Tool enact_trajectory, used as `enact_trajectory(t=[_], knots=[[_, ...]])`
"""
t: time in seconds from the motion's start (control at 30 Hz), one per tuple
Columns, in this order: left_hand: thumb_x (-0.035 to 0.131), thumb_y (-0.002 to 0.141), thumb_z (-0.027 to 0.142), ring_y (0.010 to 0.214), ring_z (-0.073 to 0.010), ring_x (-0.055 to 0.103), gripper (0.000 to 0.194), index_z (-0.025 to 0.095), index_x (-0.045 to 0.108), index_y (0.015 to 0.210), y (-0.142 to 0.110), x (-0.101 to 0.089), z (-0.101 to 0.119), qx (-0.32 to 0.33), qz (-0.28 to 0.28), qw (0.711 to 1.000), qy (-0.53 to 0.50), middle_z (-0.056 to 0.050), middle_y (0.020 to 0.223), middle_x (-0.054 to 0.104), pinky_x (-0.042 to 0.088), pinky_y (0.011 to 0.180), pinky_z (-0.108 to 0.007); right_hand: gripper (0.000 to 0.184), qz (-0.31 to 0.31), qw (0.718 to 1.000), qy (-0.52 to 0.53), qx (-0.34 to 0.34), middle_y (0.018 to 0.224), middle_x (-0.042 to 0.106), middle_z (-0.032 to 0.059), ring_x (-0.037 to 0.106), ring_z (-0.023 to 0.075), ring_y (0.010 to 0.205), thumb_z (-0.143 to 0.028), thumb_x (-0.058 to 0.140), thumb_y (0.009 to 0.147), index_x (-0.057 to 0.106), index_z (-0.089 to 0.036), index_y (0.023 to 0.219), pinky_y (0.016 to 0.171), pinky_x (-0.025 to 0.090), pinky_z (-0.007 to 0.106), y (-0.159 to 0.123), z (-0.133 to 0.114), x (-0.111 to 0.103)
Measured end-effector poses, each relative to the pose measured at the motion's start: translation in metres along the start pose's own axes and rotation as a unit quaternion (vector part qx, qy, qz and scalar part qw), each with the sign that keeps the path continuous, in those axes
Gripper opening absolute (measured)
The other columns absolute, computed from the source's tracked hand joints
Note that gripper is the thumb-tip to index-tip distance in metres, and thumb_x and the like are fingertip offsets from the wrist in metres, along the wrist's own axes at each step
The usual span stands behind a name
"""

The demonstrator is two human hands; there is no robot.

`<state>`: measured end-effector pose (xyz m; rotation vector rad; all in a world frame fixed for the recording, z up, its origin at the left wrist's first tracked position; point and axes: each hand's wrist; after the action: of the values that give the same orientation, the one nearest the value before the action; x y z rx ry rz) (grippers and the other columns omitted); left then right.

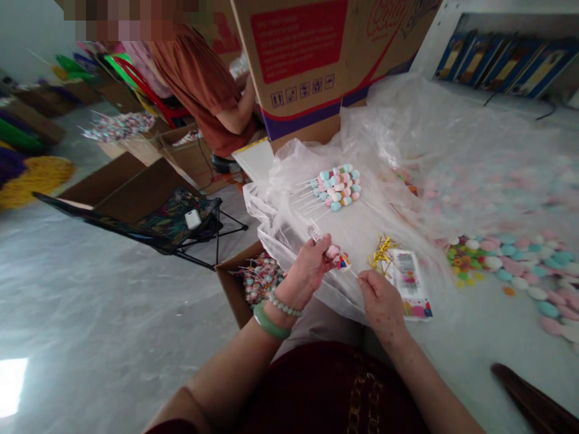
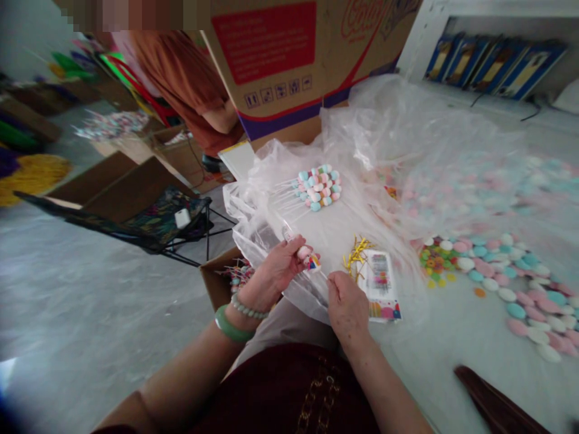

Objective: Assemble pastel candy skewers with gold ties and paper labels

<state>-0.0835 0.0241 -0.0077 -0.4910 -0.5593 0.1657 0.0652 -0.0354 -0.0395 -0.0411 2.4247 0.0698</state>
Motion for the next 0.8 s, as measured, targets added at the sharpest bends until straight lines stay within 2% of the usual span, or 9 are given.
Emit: enact_trajectory(t=[0.1, 0.27, 0.33, 0.4, 0.47, 0.53, 0.67, 0.8], knots=[[0.060, 0.082, 0.028, 0.053, -0.0105, 0.058, 0.016, 0.015, 0.051, 0.078, -0.007, 0.006, -0.011, 0.006, -0.011, 1.000, -0.009, 0.002, 0.062, 0.055, 0.051, 0.056, -0.025, 0.025, 0.034, 0.998, -0.039, -0.019, 0.077, 0.063, 0.0045, 0.056, 0.0183, 0.073, -0.029, 0.038, 0.088, 0.060, -0.020, 0.082, 0.067, 0.038, 0.029, -0.004, -0.004, 0.005], [0.056, 0.084, 0.040, 0.059, -0.0162, 0.064, 0.026, 0.013, 0.057, 0.086, -0.014, 0.010, -0.015, -0.050, -0.050, 0.997, -0.037, -0.004, 0.071, 0.061, 0.054, 0.063, -0.032, 0.023, 0.086, 0.996, 0.011, -0.016, 0.079, 0.064, 0.0045, 0.057, 0.0186, 0.077, -0.029, 0.039, 0.088, 0.060, -0.020, 0.086, 0.070, 0.039, 0.029, -0.007, -0.008, 0.006], [0.055, 0.085, 0.040, 0.063, -0.0177, 0.066, 0.028, 0.013, 0.058, 0.088, -0.012, 0.007, -0.011, -0.074, -0.065, 0.993, -0.062, -0.006, 0.075, 0.064, 0.054, 0.065, -0.033, 0.022, 0.077, 0.996, 0.034, -0.006, 0.076, 0.063, 0.0034, 0.056, 0.0181, 0.074, -0.030, 0.041, 0.087, 0.060, -0.020, 0.083, 0.069, 0.039, 0.029, -0.006, -0.010, 0.003], [0.052, 0.087, 0.038, 0.069, -0.0192, 0.067, 0.027, 0.012, 0.058, 0.088, -0.008, 0.004, -0.006, -0.095, -0.066, 0.988, -0.100, -0.008, 0.078, 0.065, 0.054, 0.069, -0.034, 0.022, 0.034, 0.996, 0.083, 0.017, 0.066, 0.058, 0.0000, 0.053, 0.0162, 0.066, -0.032, 0.043, 0.086, 0.059, -0.020, 0.076, 0.064, 0.038, 0.027, -0.006, -0.013, 0.001], [0.053, 0.087, 0.032, 0.071, -0.0192, 0.067, 0.022, 0.011, 0.057, 0.088, -0.004, 0.001, -0.003, -0.099, -0.053, 0.986, -0.122, -0.007, 0.078, 0.065, 0.055, 0.072, -0.036, 0.023, -0.007, 0.989, 0.137, 0.049, 0.057, 0.051, -0.0034, 0.049, 0.0143, 0.057, -0.034, 0.044, 0.085, 0.056, -0.021, 0.070, 0.057, 0.036, 0.026, -0.006, -0.016, -0.001], [0.056, 0.085, 0.028, 0.068, -0.0185, 0.067, 0.017, 0.011, 0.057, 0.088, -0.002, -0.001, -0.001, -0.085, -0.031, 0.989, -0.115, -0.005, 0.073, 0.064, 0.055, 0.070, -0.036, 0.023, -0.013, 0.987, 0.148, 0.065, 0.054, 0.048, -0.0042, 0.047, 0.0141, 0.056, -0.034, 0.044, 0.084, 0.056, -0.021, 0.068, 0.056, 0.035, 0.025, -0.006, -0.016, -0.001], [0.061, 0.082, 0.026, 0.064, -0.0190, 0.067, 0.015, 0.012, 0.056, 0.082, 0.000, -0.004, -0.001, -0.070, 0.012, 0.994, -0.077, -0.004, 0.069, 0.063, 0.054, 0.059, -0.030, 0.022, 0.029, 0.998, 0.053, 0.029, 0.066, 0.058, 0.0000, 0.052, 0.0165, 0.066, -0.032, 0.043, 0.084, 0.059, -0.021, 0.074, 0.063, 0.036, 0.028, -0.007, -0.012, -0.001], [0.061, 0.081, 0.033, 0.051, -0.0158, 0.062, 0.022, 0.013, 0.054, 0.075, 0.001, -0.009, -0.002, -0.061, 0.039, 0.997, -0.034, -0.002, 0.060, 0.060, 0.052, 0.051, -0.029, 0.022, 0.018, 1.000, 0.015, 0.018, 0.071, 0.061, 0.0020, 0.054, 0.0174, 0.070, -0.029, 0.042, 0.084, 0.060, -0.021, 0.075, 0.065, 0.035, 0.028, -0.006, -0.011, -0.002]])
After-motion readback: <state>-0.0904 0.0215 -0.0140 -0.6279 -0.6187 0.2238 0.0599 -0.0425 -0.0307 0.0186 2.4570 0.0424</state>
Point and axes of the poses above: each hand's wrist, its own y-axis towards the middle knuckle, its own x-axis out of the palm, z = x × y
